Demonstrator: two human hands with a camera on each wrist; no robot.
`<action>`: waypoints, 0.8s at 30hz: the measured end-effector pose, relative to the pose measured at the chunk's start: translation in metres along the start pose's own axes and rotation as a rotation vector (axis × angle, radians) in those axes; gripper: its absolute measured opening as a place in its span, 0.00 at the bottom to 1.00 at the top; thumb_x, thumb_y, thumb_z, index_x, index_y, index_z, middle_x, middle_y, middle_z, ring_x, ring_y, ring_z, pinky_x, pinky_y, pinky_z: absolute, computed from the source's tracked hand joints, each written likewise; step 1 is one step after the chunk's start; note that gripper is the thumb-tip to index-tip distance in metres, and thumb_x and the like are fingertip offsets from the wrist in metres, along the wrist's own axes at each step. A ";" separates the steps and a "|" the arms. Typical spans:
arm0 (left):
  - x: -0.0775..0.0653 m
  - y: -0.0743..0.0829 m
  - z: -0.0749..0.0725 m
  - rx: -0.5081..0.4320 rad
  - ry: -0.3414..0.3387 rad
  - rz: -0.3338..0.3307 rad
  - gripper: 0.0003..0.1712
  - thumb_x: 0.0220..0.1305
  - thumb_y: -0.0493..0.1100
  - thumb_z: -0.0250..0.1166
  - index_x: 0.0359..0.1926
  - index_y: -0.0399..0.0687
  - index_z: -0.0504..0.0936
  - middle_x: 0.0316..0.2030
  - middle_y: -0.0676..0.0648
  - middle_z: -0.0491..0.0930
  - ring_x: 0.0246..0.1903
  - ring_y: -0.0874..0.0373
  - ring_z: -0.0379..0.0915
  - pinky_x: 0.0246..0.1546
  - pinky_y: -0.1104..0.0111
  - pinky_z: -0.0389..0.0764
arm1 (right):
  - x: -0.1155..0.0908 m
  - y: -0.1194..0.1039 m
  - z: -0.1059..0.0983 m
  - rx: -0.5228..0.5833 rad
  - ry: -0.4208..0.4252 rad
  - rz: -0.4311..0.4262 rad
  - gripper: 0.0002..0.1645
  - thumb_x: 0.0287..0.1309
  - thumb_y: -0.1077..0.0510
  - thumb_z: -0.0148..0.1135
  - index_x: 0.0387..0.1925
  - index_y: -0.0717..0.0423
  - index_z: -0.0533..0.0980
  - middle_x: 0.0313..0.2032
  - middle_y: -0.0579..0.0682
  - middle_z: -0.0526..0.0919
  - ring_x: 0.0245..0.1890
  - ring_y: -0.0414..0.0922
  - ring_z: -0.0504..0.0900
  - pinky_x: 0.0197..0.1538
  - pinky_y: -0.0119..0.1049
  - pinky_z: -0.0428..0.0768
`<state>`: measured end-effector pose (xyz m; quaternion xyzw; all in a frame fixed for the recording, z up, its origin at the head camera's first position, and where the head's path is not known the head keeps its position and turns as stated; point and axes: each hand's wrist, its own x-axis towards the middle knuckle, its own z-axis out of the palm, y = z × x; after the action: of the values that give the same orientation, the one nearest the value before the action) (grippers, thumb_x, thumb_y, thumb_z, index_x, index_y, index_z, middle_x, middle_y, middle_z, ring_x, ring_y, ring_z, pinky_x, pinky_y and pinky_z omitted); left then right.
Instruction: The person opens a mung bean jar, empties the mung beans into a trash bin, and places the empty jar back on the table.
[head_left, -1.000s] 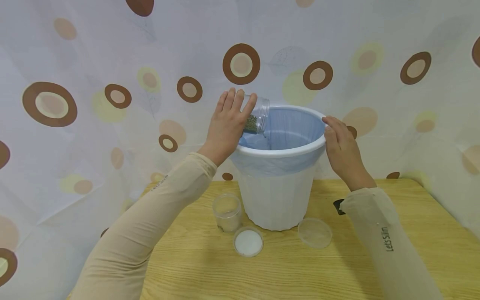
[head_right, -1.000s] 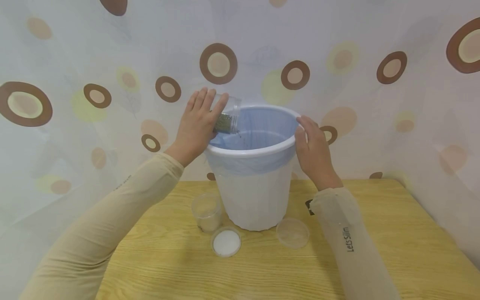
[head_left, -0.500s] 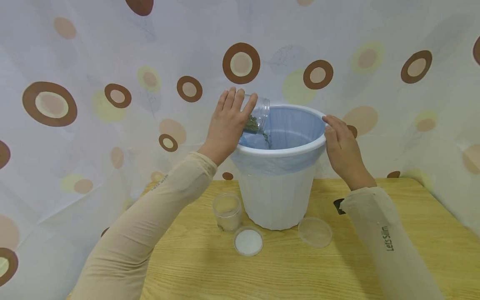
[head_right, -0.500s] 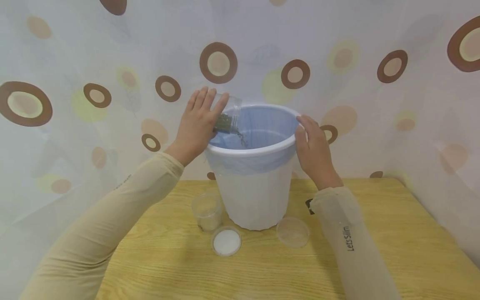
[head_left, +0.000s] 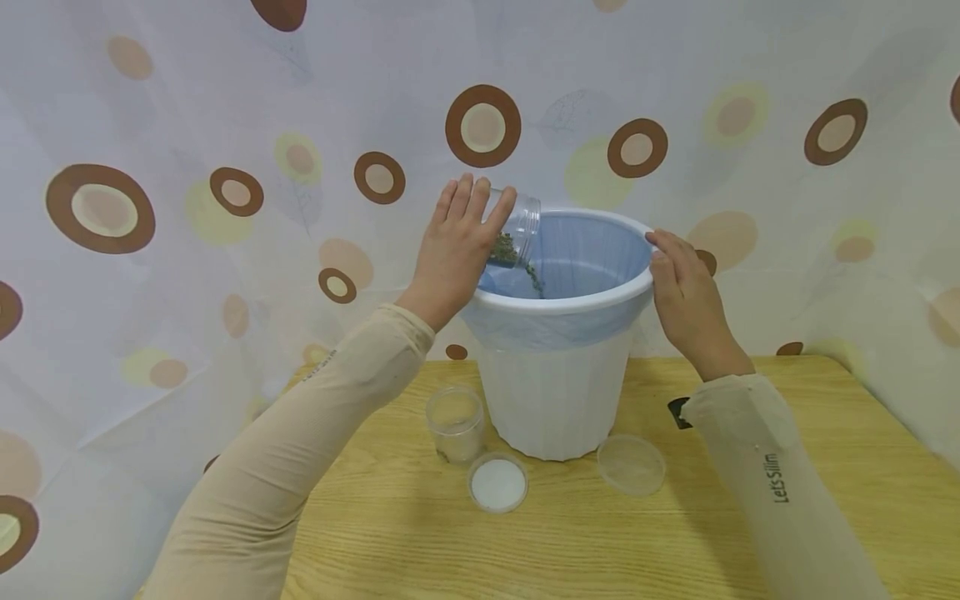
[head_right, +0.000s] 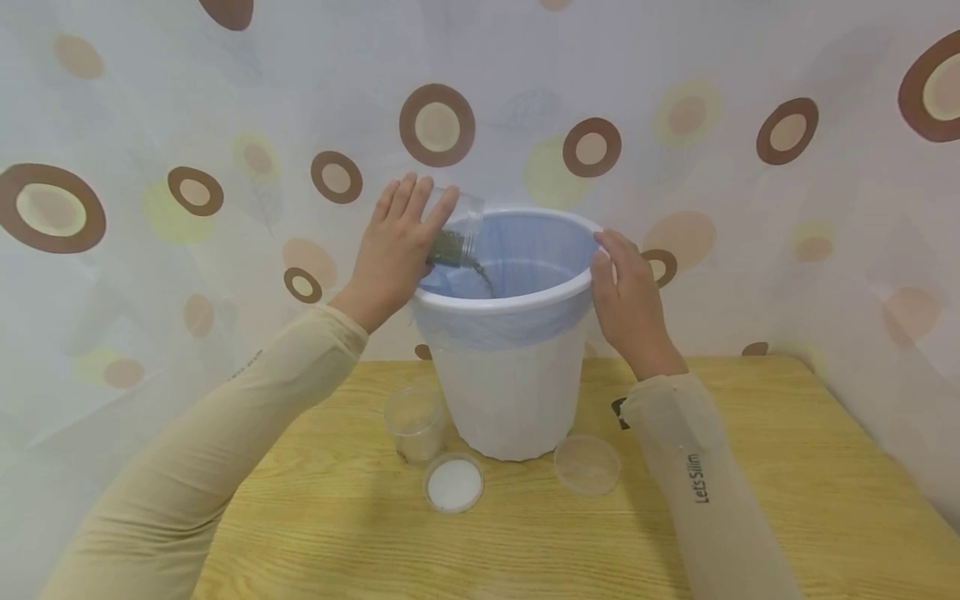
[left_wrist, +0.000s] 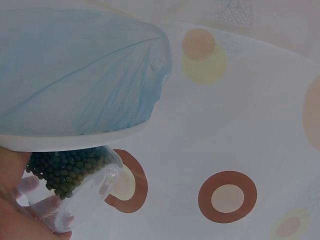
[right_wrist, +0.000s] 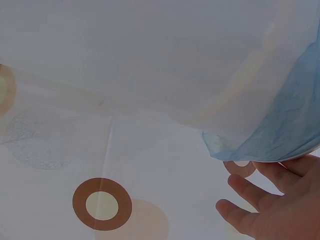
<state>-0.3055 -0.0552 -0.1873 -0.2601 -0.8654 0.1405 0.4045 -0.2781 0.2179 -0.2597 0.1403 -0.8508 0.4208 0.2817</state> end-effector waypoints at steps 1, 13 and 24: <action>0.000 0.000 0.000 0.000 0.001 0.001 0.31 0.64 0.26 0.54 0.67 0.48 0.62 0.62 0.37 0.63 0.67 0.41 0.54 0.70 0.56 0.49 | 0.000 0.000 0.000 0.001 -0.002 0.002 0.33 0.71 0.48 0.31 0.69 0.61 0.61 0.70 0.61 0.58 0.70 0.60 0.54 0.68 0.60 0.53; 0.001 0.001 -0.001 0.003 -0.006 0.007 0.32 0.63 0.25 0.54 0.66 0.48 0.62 0.62 0.37 0.63 0.67 0.41 0.54 0.70 0.57 0.49 | 0.000 0.002 0.000 0.006 0.003 -0.001 0.33 0.71 0.48 0.31 0.68 0.61 0.61 0.70 0.61 0.58 0.70 0.60 0.54 0.68 0.60 0.53; 0.001 0.001 -0.001 0.018 -0.018 0.013 0.33 0.63 0.25 0.54 0.67 0.49 0.62 0.62 0.37 0.63 0.68 0.41 0.53 0.70 0.57 0.48 | 0.000 0.003 0.000 0.005 0.007 -0.004 0.33 0.71 0.47 0.31 0.68 0.61 0.62 0.70 0.60 0.59 0.70 0.61 0.55 0.67 0.61 0.53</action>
<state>-0.3049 -0.0540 -0.1864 -0.2608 -0.8660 0.1530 0.3983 -0.2798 0.2196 -0.2617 0.1413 -0.8484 0.4230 0.2853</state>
